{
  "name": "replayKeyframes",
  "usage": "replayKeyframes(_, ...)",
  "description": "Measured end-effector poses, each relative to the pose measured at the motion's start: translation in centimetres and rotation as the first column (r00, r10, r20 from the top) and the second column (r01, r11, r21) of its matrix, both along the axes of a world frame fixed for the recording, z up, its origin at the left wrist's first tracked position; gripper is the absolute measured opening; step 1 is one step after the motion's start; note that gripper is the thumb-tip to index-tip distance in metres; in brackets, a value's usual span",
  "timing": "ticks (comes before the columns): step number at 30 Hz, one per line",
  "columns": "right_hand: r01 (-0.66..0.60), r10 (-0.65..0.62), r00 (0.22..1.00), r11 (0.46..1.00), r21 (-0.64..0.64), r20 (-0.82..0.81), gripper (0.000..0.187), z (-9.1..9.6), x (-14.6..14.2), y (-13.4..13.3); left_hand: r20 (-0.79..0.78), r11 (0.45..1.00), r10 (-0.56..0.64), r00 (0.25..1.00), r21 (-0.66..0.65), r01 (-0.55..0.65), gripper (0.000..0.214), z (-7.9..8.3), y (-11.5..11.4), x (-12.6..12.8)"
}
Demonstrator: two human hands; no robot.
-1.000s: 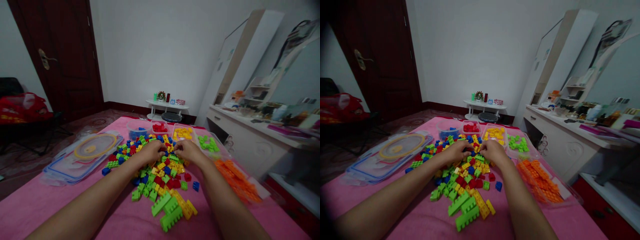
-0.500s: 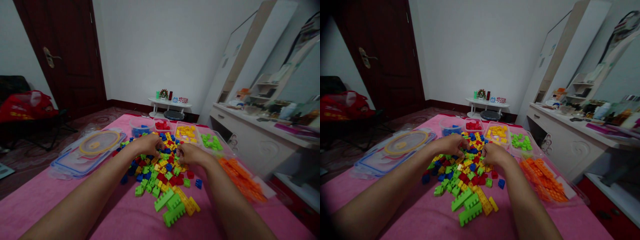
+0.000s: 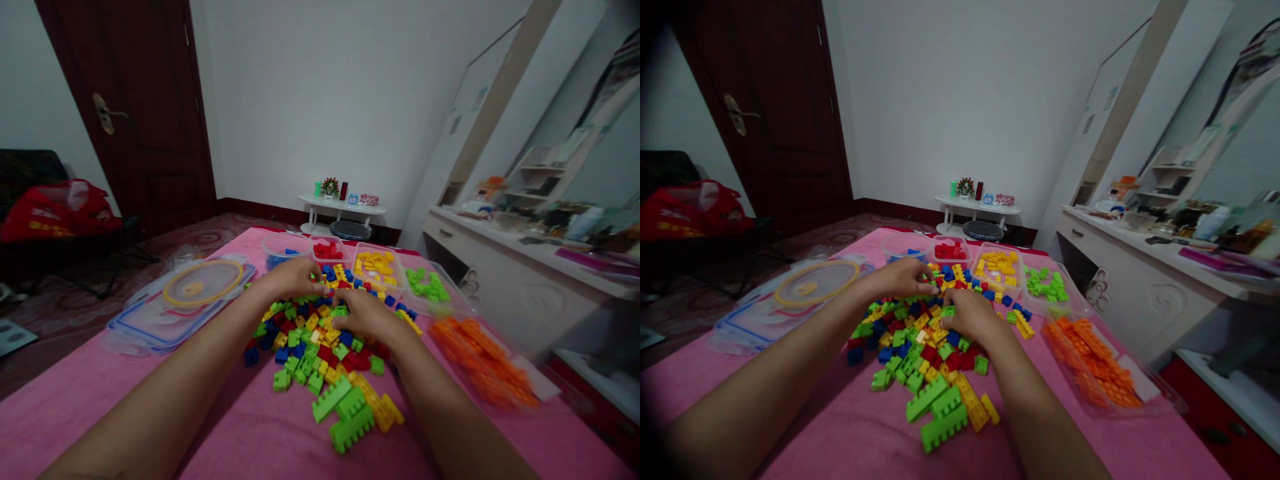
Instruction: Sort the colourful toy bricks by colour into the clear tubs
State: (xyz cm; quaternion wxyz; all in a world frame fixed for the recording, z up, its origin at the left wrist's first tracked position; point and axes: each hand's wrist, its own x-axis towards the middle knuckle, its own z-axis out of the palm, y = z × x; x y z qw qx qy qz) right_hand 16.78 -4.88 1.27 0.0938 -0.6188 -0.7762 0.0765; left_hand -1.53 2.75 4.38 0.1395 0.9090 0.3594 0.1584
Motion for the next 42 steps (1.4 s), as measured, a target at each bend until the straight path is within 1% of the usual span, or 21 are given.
replayKeyframes(2,-0.001,0.001,1.000,1.000,0.006,0.018,0.031,0.1,0.1,0.1,0.068,0.999,0.049,0.996,-0.014,-0.049,0.037,0.0,0.0,0.3)
replayKeyframes(3,0.001,-0.001,1.000,1.000,0.012,0.024,0.026,0.2,0.2,0.1,0.128,0.997,0.069,0.989,-0.046,-0.064,0.039,-0.1,0.1,0.4)
replayKeyframes(5,0.021,-0.022,0.999,0.999,0.032,0.031,0.017,0.5,0.1,0.1,0.278,0.983,0.094,0.956,-0.179,-0.045,0.044,-0.3,0.2,0.7)
replayKeyframes(7,0.053,-0.054,0.998,0.997,0.053,0.021,0.015,0.7,-0.1,0.1,0.426,0.932,0.138,0.894,-0.361,0.028,0.049,-0.3,0.1,1.0)
replayKeyframes(9,0.069,-0.066,0.997,0.994,0.089,-0.030,0.024,1.0,-0.2,0.1,0.521,0.853,0.219,0.825,-0.512,0.096,0.050,-0.2,0.0,1.1)
replayKeyframes(10,0.059,-0.053,0.997,0.993,0.102,-0.065,0.028,1.1,-0.2,0.2,0.547,0.818,0.259,0.796,-0.562,0.120,0.050,-0.1,-0.1,1.1)
replayKeyframes(12,0.030,-0.016,0.992,0.993,0.111,-0.122,0.024,1.1,-0.1,0.2,0.583,0.770,0.316,0.748,-0.618,0.157,0.049,0.0,-0.3,1.1)
replayKeyframes(14,0.021,-0.009,0.991,0.996,0.086,-0.137,0.017,1.1,0.1,0.2,0.617,0.741,0.339,0.710,-0.640,0.202,0.049,0.0,-0.4,1.2)
replayKeyframes(17,0.089,-0.080,0.989,0.994,0.071,-0.121,0.012,1.0,0.3,0.2,0.642,0.716,0.352,0.680,-0.653,0.246,0.049,-0.2,-0.4,1.3)
replayKeyframes(19,0.127,-0.120,0.988,0.990,0.070,-0.093,0.016,0.9,0.5,0.3,0.640,0.720,0.355,0.681,-0.652,0.237,0.048,-0.3,-0.3,1.3)
replayKeyframes(22,0.145,-0.137,0.987,0.984,0.099,-0.084,0.024,1.2,0.7,0.3,0.642,0.735,0.343,0.686,-0.638,0.231,0.046,-0.4,-0.3,1.4)
replayKeyframes(25,0.162,-0.115,0.966,0.967,0.197,-0.231,0.024,1.8,0.8,0.4,0.662,0.751,0.342,0.667,-0.619,0.230,0.047,-0.3,-0.4,1.6)
replayKeyframes(28,0.168,-0.039,0.909,0.946,0.277,-0.415,0.029,2.4,0.5,0.4,0.662,0.754,0.376,0.648,-0.625,0.201,0.051,-0.4,-0.7,2.1)
replayKeyframes(30,0.149,0.012,0.890,0.937,0.315,-0.456,0.033,2.6,0.2,0.3,0.659,0.757,0.388,0.644,-0.627,0.186,0.051,-0.6,-0.8,2.5)
replayKeyframes(31,0.146,0.019,0.892,0.933,0.328,-0.452,0.034,2.6,0.0,0.3,0.660,0.771,0.384,0.646,-0.614,0.169,0.049,-0.8,-0.9,2.7)
replayKeyframes(33,0.153,-0.001,0.909,0.931,0.332,-0.417,0.035,2.5,-0.2,0.2,0.662,0.822,0.351,0.662,-0.556,0.120,0.046,-1.4,-0.9,3.2)
replayKeyframes(35,0.162,-0.031,0.928,0.931,0.327,-0.372,0.032,2.4,-0.2,0.1,0.659,0.885,0.299,0.690,-0.462,0.058,0.041,-2.0,-0.9,3.6)
replayKeyframes(37,0.160,-0.043,0.943,0.929,0.333,-0.331,0.027,2.3,-0.1,0.1,0.654,0.934,0.245,0.716,-0.358,0.007,0.038,-2.4,-1.0,3.9)
replayKeyframes(39,0.171,-0.059,0.950,0.919,0.355,-0.305,0.026,2.4,0.0,0.0,0.651,0.959,0.204,0.731,-0.282,-0.016,0.037,-2.6,-1.2,4.1)
replayKeyframes(40,0.182,-0.066,0.950,0.911,0.370,-0.305,0.026,2.4,0.2,0.0,0.653,0.963,0.186,0.734,-0.268,-0.005,0.037,-2.5,-1.4,4.2)
replayKeyframes(42,0.192,-0.057,0.941,0.902,0.387,-0.334,0.026,2.5,0.6,0.1,0.671,0.953,0.164,0.723,-0.296,0.058,0.040,-2.3,-1.7,4.4)
